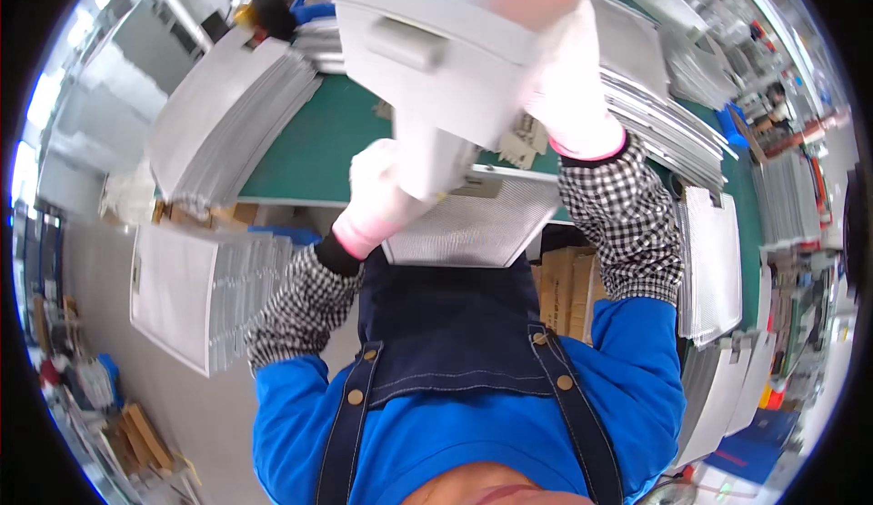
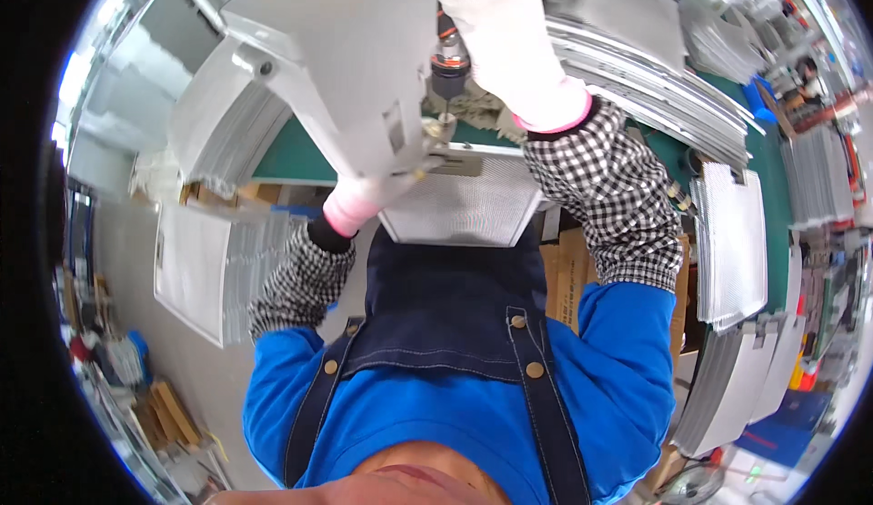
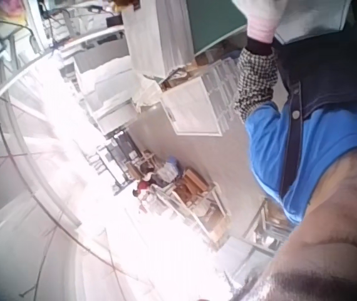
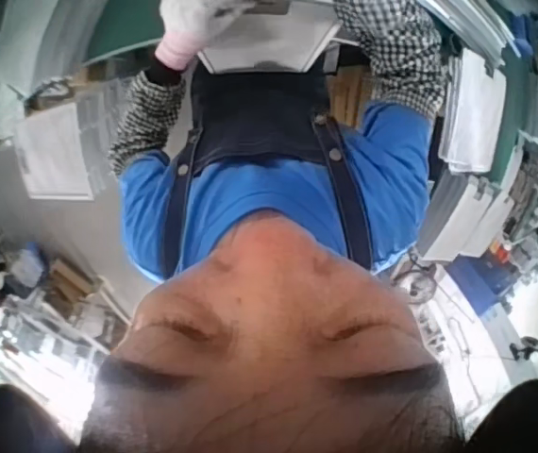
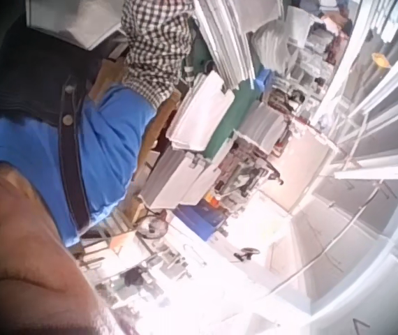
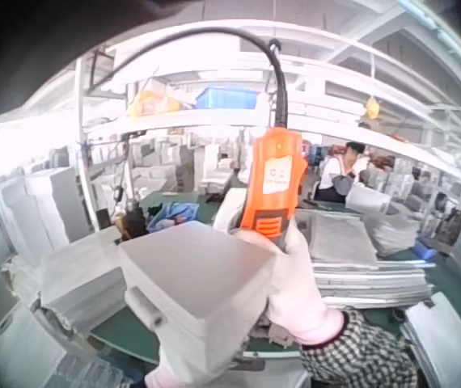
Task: The person assembles white mesh panels by inserting plastic clips and metal frame pieces, then uses a power drill to fasten them. They repeatedly pick up new panels, attach components, and stack the finished units on a nearby pile.
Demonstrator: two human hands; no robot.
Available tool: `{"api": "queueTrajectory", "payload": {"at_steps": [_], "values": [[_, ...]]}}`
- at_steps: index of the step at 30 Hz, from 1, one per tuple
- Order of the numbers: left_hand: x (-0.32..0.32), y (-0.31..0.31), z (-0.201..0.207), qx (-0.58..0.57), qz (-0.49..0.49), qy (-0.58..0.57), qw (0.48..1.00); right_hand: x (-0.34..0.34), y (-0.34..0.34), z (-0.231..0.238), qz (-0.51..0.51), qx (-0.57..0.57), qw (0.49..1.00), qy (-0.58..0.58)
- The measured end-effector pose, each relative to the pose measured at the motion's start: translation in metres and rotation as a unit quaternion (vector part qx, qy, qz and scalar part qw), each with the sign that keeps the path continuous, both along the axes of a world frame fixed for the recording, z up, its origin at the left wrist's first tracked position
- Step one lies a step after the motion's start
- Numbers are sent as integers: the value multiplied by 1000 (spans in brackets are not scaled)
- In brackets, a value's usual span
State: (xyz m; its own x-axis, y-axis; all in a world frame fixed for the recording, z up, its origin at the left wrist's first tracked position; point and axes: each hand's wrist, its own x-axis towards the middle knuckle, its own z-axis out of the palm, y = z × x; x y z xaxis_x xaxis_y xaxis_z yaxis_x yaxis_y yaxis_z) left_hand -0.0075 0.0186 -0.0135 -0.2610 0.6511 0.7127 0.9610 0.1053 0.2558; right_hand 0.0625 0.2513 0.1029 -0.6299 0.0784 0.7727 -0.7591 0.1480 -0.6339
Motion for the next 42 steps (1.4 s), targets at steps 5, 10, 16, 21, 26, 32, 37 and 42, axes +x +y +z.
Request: {"api": "queueTrajectory", "payload": {"at_steps": [5,10,16,21,26,32,37,42], "values": [[-18,-20,0,191,27,-417,888,-14,-6,82,-120,-159,978,-59],[-20,-63,-114,25,47,-506,861,3,74,91,-100,-16,994,-50],[-23,-65,-54,182,193,-537,801,14,299,-22,-538,251,761,-262],[-89,-93,4,302,217,-500,782,74,490,-126,-628,392,574,-350],[-143,-227,22,145,365,-35,919,76,506,-124,-595,351,557,-460],[-121,-432,79,376,580,-163,704,72,495,-145,-534,201,688,-449],[-73,-589,20,262,749,-233,562,78,506,-133,-509,57,719,-470],[-56,-626,-28,96,835,-216,497,70,489,-139,-531,-31,655,-537]]}}
